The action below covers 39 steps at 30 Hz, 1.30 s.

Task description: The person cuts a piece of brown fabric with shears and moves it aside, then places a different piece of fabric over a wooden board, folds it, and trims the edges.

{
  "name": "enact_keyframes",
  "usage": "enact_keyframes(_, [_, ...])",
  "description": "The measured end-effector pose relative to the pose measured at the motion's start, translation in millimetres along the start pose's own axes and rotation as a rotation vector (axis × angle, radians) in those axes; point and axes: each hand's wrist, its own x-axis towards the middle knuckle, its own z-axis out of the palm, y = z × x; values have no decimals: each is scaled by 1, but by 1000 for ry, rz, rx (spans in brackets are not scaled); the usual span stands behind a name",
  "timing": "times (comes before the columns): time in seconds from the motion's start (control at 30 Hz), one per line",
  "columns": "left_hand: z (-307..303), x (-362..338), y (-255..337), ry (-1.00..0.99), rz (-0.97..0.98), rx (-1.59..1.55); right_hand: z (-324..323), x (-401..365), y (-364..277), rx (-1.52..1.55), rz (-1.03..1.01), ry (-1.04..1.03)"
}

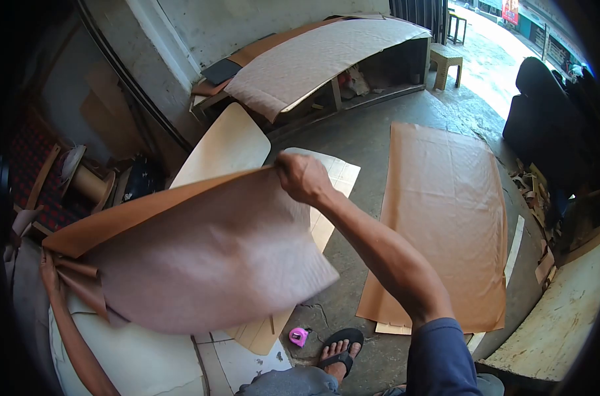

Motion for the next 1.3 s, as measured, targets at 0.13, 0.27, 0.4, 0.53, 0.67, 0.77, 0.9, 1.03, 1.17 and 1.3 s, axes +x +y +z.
enact_keyframes(0.13, [-40, -66, 18, 236, 86, -314, -87, 16, -65, 146, -284, 439])
enact_keyframes(0.27, [25, -174, 3, -66, -141, -192, -94, -23, -28, 112, -115, 294])
enact_keyframes(0.4, [131, -243, -56, -147, -20, 219, -46, -30, 64, -99, -117, 125])
enact_keyframes(0.53, [235, -290, -143, -336, -57, 523, 9, -31, 151, -388, -184, 151])
enact_keyframes(0.67, [330, -331, -201, -587, -123, 643, 9, -94, 158, -404, 296, -253])
enact_keyframes(0.77, [360, -351, -224, -690, -208, 647, -41, -175, 155, -455, 200, -574])
enact_keyframes(0.9, [378, -344, -178, -954, -340, 868, -144, -310, 133, -486, 402, -938])
enact_keyframes(1.03, [433, -347, -122, -1006, 45, 1120, -215, -454, 143, -461, 860, -741])
enact_keyframes(1.17, [549, -374, -122, -1090, -70, 359, -220, -559, 155, -501, 1200, -5])
enact_keyframes(1.3, [639, -439, -129, -1192, -378, 238, -174, -607, 136, -308, 1342, 536])
